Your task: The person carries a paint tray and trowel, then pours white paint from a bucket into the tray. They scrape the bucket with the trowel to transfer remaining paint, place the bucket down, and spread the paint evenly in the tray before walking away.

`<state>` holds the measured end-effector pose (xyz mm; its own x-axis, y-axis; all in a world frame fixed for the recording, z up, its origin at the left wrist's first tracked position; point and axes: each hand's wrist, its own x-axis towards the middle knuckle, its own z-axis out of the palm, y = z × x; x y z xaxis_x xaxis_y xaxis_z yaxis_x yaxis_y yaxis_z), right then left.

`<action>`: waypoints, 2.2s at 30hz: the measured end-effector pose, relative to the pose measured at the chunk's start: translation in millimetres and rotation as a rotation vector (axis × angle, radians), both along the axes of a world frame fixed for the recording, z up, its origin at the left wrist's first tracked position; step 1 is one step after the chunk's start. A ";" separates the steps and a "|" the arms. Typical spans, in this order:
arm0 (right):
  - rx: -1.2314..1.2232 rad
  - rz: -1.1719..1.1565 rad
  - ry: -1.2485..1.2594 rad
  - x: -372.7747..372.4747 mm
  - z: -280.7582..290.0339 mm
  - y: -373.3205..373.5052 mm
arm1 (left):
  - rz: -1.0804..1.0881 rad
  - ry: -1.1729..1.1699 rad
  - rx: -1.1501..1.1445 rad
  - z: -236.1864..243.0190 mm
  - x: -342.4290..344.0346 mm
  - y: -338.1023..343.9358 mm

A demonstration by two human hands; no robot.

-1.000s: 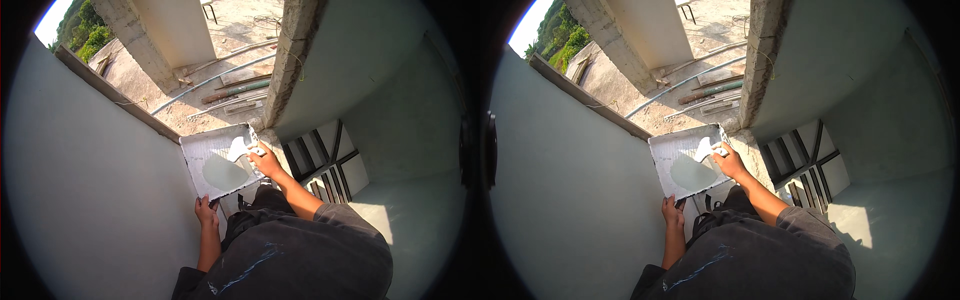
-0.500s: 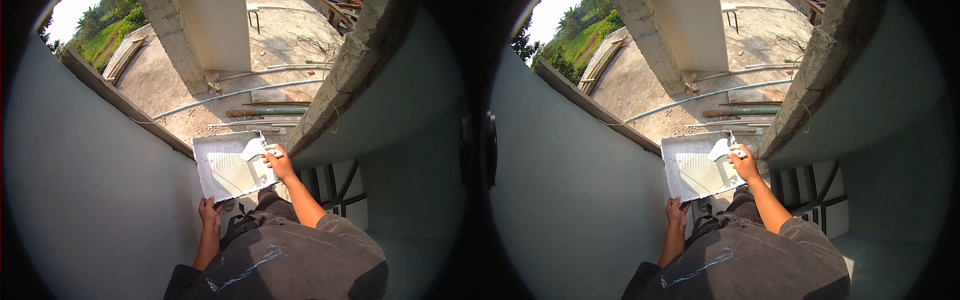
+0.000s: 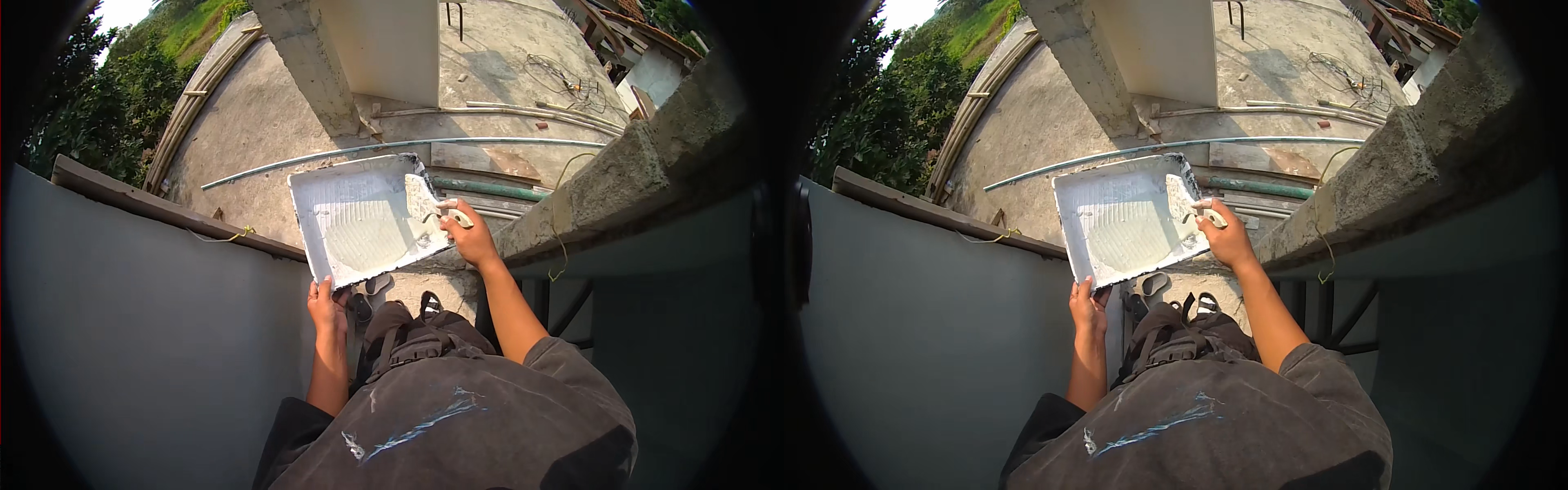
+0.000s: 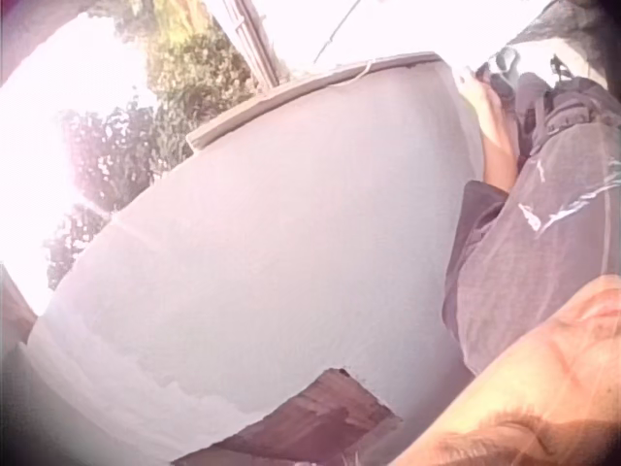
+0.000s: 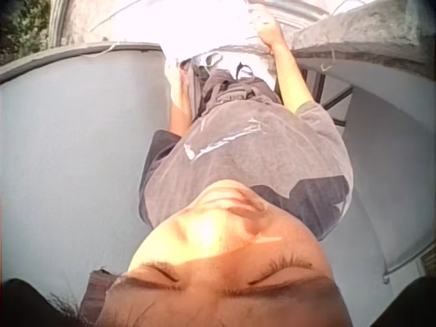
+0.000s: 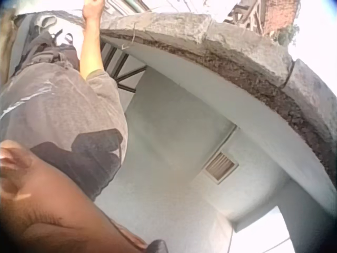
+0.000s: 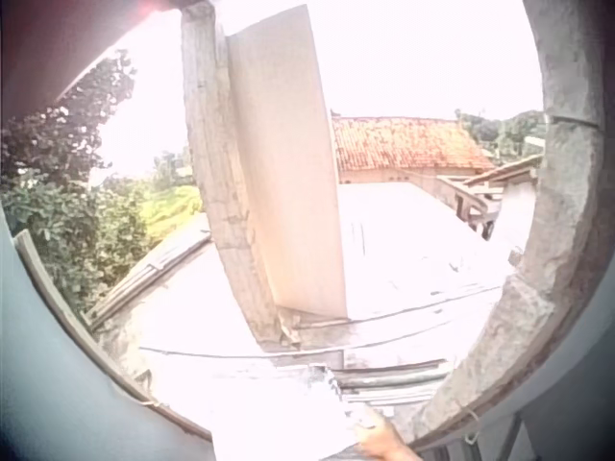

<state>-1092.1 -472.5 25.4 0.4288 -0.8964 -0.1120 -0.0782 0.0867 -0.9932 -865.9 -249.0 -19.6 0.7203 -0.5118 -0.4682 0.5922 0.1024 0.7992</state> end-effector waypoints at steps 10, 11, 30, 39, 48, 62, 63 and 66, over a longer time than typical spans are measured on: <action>0.187 0.096 -0.120 44.8 7.4 -54.5 | -0.069 -0.056 0.028 8.9 38.4 -53.0; 0.187 0.149 -0.122 58.1 14.6 -58.1 | -0.078 -0.057 0.033 8.8 41.9 -59.0; -0.088 0.151 0.242 173.8 6.4 -146.9 | 0.009 0.028 -0.018 -1.3 125.8 -114.6; -0.133 0.220 0.148 241.0 36.0 -180.7 | 0.127 0.012 0.009 7.8 152.1 -137.5; -0.118 0.447 0.150 344.4 16.1 -251.9 | 0.253 -0.008 -0.017 -3.3 186.8 -176.7; -0.147 0.870 -0.002 421.3 65.1 -349.7 | 0.651 -0.008 0.018 23.1 219.5 -286.8; -0.115 0.940 0.061 425.8 69.2 -344.2 | 0.674 -0.012 0.022 25.7 221.6 -295.4; -0.174 1.048 0.091 435.1 48.2 -342.2 | 0.716 -0.025 0.026 27.3 225.4 -305.2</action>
<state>-656.9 -814.7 73.6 0.9918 -0.0916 -0.0888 -0.1064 -0.2095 -0.9720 -640.5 -554.2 7.6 0.8857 0.1014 -0.4530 0.3684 0.4403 0.8188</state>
